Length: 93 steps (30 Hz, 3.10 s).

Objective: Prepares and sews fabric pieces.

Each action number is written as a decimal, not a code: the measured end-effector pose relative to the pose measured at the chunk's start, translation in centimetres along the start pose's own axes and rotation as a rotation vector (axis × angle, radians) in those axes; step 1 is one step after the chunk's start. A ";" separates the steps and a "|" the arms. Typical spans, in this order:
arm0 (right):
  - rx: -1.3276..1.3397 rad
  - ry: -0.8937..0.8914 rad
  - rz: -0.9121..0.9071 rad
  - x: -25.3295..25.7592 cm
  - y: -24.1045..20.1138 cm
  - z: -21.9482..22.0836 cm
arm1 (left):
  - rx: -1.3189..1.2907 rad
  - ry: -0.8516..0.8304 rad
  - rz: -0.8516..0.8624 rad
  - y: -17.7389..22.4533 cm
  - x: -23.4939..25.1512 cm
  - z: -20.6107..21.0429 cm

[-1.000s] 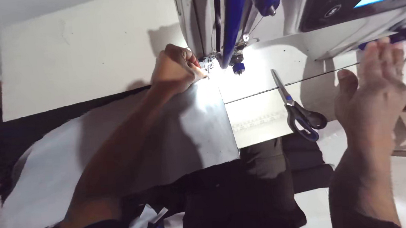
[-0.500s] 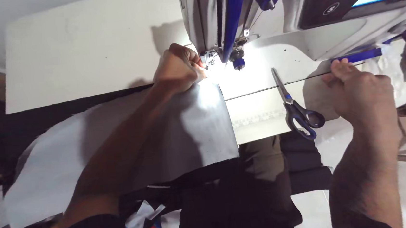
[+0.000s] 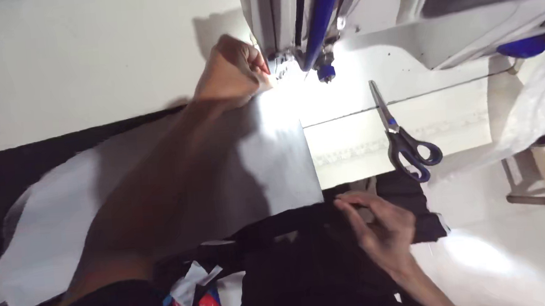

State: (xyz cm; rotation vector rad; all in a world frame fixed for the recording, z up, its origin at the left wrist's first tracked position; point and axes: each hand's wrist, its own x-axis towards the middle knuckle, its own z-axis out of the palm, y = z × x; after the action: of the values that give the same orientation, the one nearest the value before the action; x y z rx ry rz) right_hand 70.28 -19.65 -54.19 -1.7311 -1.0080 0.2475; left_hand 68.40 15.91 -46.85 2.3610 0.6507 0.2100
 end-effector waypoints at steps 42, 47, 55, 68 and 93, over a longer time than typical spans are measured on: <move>-0.388 0.161 -0.282 0.8 -0.3 5.2 | 0.217 0.209 0.336 0.3 -6.5 2.3; -0.430 0.114 -0.324 1.0 0.1 4.6 | 0.271 0.105 0.150 -1.4 -0.6 2.3; -0.434 0.075 -0.318 0.8 0.1 4.2 | 0.307 0.155 0.255 -1.9 -0.3 2.7; -0.525 -0.059 -0.395 2.3 -0.1 3.6 | 0.381 0.054 0.221 -0.7 0.5 1.8; -0.660 -0.167 -0.298 7.9 -1.4 4.4 | 0.477 -0.002 0.211 -1.3 4.9 -0.9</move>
State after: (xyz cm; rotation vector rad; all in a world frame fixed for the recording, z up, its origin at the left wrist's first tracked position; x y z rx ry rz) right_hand 71.82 -10.79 -52.43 -2.1262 -1.5752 -0.1583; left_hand 71.81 19.73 -47.04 2.8914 0.4872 0.1566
